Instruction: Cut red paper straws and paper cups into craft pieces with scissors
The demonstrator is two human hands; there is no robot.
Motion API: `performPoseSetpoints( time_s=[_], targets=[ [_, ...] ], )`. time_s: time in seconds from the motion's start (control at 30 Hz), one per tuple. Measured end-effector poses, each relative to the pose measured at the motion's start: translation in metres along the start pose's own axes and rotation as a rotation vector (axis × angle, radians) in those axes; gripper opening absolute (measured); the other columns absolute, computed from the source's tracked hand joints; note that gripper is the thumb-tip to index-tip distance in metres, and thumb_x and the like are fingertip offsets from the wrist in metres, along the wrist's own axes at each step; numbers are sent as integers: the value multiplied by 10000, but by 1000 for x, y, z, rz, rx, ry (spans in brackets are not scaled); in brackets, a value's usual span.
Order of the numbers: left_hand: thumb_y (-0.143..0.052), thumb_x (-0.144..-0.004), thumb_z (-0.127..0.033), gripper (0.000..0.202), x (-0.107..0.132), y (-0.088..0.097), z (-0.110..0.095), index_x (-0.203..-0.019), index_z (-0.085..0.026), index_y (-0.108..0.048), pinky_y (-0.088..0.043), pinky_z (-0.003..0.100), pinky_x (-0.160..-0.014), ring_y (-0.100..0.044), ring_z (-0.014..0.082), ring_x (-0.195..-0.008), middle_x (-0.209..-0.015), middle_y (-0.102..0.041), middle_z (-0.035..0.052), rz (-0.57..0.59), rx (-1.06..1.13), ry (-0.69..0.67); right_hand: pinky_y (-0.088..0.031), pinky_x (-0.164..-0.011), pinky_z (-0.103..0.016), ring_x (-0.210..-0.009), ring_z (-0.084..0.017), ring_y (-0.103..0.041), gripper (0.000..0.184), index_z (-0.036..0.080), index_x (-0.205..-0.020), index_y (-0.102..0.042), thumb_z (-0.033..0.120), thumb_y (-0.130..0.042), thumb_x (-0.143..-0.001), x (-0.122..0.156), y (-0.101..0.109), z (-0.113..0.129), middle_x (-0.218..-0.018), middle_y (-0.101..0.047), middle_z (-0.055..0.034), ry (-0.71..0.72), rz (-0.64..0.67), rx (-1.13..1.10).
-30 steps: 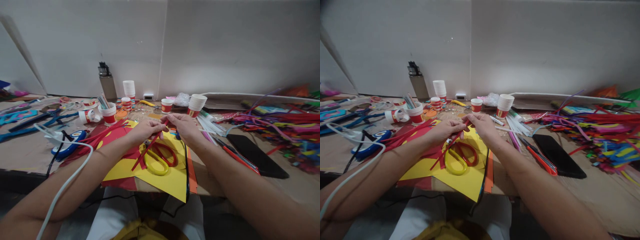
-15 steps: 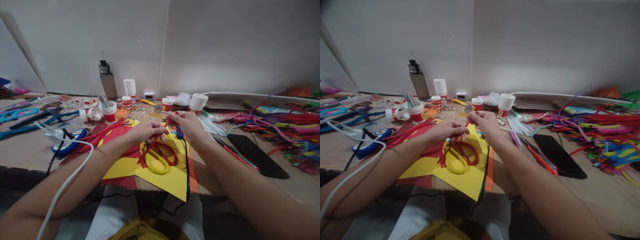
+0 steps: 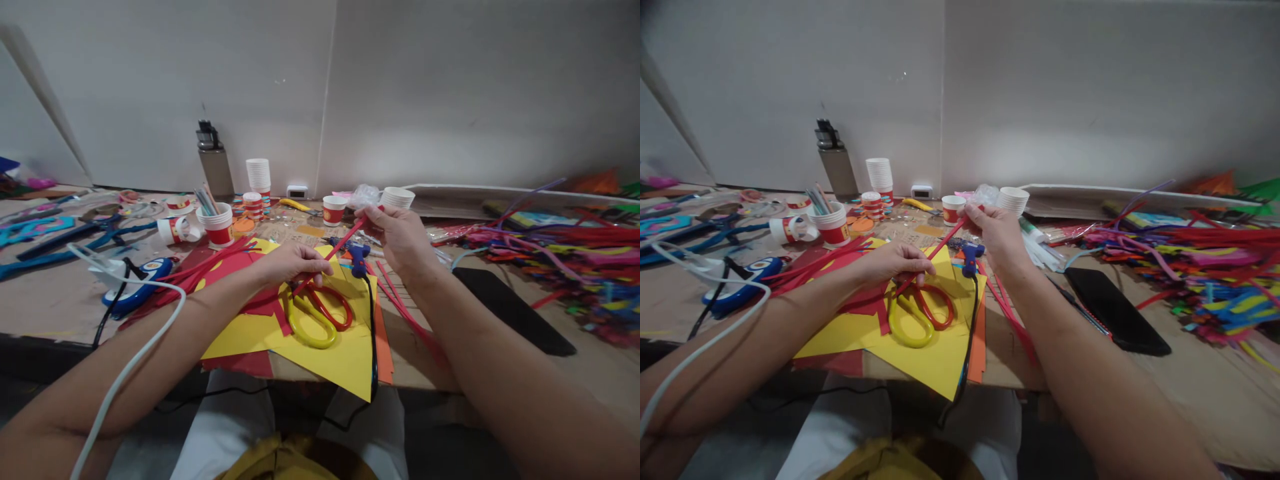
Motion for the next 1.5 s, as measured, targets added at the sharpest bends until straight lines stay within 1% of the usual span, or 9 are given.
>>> performPoseSetpoints(
  time_s=[0.3,0.6,0.7,0.83,0.97,1.1,1.3,1.4,1.5],
  targets=[
    [-673,-718,-422,325,-3,17,7,-831,-123,-729,-260,173,-397,-368,34,-422,-631,-634,54,-46,-50,36,-502,-651,-275,-591,-105,-565,127,190,-696,-663,302,-658,-754,-12,20,1,-631,-597,-3,24,-88,-6],
    [-665,-721,-410,266,-6,60,-1,-786,-163,-740,-269,176,-408,-398,48,-434,-612,-649,48,-202,-271,-63,-466,-584,-235,-575,-97,-574,180,182,-719,-671,354,-641,-763,-12,26,-3,-649,-629,-10,-47,-136,50],
    [-679,-712,-390,256,-4,79,-4,-756,-145,-735,-268,172,-400,-395,41,-421,-612,-653,56,-310,-296,-57,-471,-586,-233,-584,-100,-573,167,165,-680,-677,323,-661,-732,-11,26,-3,-659,-650,-27,-7,-166,171],
    [-735,-657,-328,221,-2,102,-3,-675,-115,-683,-274,159,-382,-422,35,-407,-589,-640,47,-480,-136,-95,-448,-562,-236,-558,-103,-548,179,145,-640,-685,320,-718,-660,-10,26,-2,-606,-639,-27,56,-171,321],
    [-765,-630,-308,260,-1,113,-1,-633,-107,-601,-228,138,-345,-411,22,-377,-513,-566,-4,-637,184,-179,-417,-527,-235,-530,-99,-526,229,142,-676,-702,364,-735,-633,-13,23,-11,-583,-629,-20,5,-30,364],
    [-766,-645,-296,278,0,113,-1,-658,-118,-553,-229,116,-344,-415,12,-382,-515,-535,-34,-703,485,-258,-411,-532,-242,-544,-105,-526,232,146,-690,-706,367,-742,-629,-11,16,-18,-610,-648,-30,-64,127,460],
    [-717,-719,-294,252,4,123,0,-662,-142,-524,-290,122,-379,-414,9,-387,-524,-527,-53,-782,697,-368,-401,-541,-254,-547,-112,-524,209,149,-634,-683,346,-750,-616,3,1,-14,-621,-656,-31,-124,319,527],
    [-698,-741,-293,256,6,126,0,-644,-151,-509,-288,128,-378,-391,8,-375,-505,-502,-62,-825,717,-375,-384,-532,-244,-550,-106,-520,212,149,-659,-687,359,-722,-652,3,0,-14,-627,-652,-24,-115,293,538],
    [-696,-745,-279,260,8,123,-5,-626,-149,-504,-266,132,-366,-368,8,-366,-492,-483,-58,-836,653,-398,-385,-533,-232,-583,-106,-538,225,154,-748,-702,372,-655,-726,-5,7,-13,-659,-652,-24,-63,134,534]
  ],
)
Point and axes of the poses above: each hand's wrist, its own x-axis away from the middle knuckle, its own y-axis out of the back of the hand, z = x × y, the point moved 5 cm from there along -x, towards the middle knuckle
